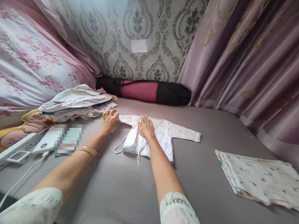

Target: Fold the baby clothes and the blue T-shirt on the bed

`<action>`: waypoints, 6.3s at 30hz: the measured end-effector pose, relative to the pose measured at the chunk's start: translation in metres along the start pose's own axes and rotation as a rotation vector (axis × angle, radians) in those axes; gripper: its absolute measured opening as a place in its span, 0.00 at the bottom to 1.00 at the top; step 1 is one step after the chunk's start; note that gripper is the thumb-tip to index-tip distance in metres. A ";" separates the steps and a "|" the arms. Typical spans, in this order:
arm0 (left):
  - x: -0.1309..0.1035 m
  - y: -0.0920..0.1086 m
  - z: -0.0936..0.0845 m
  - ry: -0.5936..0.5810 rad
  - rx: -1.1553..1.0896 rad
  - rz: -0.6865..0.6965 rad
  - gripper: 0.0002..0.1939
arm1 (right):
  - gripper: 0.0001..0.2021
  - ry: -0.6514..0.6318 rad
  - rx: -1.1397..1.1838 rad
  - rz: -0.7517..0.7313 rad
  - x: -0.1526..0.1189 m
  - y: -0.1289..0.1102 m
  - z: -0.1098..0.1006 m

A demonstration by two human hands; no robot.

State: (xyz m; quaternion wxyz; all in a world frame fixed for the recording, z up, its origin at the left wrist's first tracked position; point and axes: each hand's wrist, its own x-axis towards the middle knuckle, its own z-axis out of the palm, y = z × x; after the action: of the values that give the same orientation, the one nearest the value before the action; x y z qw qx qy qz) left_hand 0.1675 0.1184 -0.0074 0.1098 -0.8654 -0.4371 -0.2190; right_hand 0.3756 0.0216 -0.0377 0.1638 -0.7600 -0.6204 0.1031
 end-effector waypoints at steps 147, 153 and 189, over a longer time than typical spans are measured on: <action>-0.079 0.142 -0.090 -0.722 -0.580 0.332 0.12 | 0.04 -0.176 0.947 0.152 -0.123 0.010 -0.042; -0.028 0.114 -0.069 -0.646 -0.709 0.180 0.14 | 0.07 -0.159 0.804 0.074 -0.121 0.018 -0.051; 0.036 0.155 0.039 -0.353 -0.420 0.160 0.13 | 0.15 0.204 -0.036 0.210 -0.056 0.040 -0.049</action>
State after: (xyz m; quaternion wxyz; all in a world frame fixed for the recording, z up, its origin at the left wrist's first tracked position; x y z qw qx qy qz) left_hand 0.3221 0.0668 -0.0239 -0.1326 -0.9257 -0.3248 -0.1414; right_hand 0.4178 -0.0459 -0.0101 0.2006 -0.8301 -0.5193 0.0309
